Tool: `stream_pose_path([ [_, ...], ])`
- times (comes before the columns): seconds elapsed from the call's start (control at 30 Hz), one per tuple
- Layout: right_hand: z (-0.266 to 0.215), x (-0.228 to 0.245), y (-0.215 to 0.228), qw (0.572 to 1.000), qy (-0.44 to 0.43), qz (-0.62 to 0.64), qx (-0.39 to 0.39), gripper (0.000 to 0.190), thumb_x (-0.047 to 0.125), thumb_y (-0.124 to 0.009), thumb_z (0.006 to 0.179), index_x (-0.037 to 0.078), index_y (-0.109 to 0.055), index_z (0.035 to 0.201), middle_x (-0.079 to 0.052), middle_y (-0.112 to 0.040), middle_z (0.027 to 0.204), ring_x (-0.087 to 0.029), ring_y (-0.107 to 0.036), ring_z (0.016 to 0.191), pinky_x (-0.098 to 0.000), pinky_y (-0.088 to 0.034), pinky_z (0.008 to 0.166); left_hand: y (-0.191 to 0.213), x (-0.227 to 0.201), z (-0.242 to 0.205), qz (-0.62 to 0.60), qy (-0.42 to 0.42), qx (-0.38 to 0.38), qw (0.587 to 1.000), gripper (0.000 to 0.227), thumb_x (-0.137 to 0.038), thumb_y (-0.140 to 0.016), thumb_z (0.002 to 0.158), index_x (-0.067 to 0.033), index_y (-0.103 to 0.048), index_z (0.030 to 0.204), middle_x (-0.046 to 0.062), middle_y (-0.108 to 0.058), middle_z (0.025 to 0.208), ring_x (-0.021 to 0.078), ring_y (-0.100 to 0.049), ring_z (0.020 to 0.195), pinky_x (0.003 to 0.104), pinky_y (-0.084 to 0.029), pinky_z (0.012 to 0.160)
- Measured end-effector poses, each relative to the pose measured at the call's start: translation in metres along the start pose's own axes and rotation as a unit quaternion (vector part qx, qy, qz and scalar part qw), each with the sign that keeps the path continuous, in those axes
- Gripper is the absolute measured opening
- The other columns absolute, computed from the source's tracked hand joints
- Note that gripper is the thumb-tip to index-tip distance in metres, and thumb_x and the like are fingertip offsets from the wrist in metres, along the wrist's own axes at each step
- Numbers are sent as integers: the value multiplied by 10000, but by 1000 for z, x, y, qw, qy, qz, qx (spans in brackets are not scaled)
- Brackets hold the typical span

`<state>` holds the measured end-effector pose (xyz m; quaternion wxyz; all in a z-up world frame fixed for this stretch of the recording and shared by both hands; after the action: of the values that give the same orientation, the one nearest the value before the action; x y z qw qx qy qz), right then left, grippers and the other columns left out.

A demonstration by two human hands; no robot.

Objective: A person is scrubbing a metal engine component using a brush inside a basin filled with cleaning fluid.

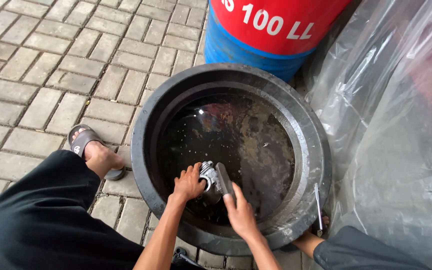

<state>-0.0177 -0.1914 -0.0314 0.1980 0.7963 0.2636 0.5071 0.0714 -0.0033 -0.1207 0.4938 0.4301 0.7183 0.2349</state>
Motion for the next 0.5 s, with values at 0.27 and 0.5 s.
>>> stream_pose_path([
  [0.27, -16, 48, 21, 993, 95, 44, 49, 729, 536, -402, 963, 272, -242, 1624, 30, -265, 1707, -235, -300, 1556, -419, -307, 1218, 3, -16, -1, -116, -101, 59, 986, 717, -256, -553, 799, -141, -362, 1480, 177, -475, 1323, 460, -496, 1190, 532, -420, 1003],
  [0.5, -15, 47, -4, 996, 72, -30, 41, 605, 419, -374, 1028, 412, -283, 1626, -27, -715, 867, -171, -378, 505, -317, -381, 601, -5, -20, 0, -74, -118, 60, 988, 724, -155, -669, 713, -142, -382, 1378, 160, -491, 1178, 463, -613, 996, 522, -498, 819],
])
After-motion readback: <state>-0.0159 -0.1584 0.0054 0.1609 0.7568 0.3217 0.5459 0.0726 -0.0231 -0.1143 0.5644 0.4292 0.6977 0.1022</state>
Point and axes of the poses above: each hand's wrist, its own z-axis towards the middle knuckle, its own y-axis out of the back of the hand, x = y × z, the point moved 10 cm from there along z, towards the middle knuckle
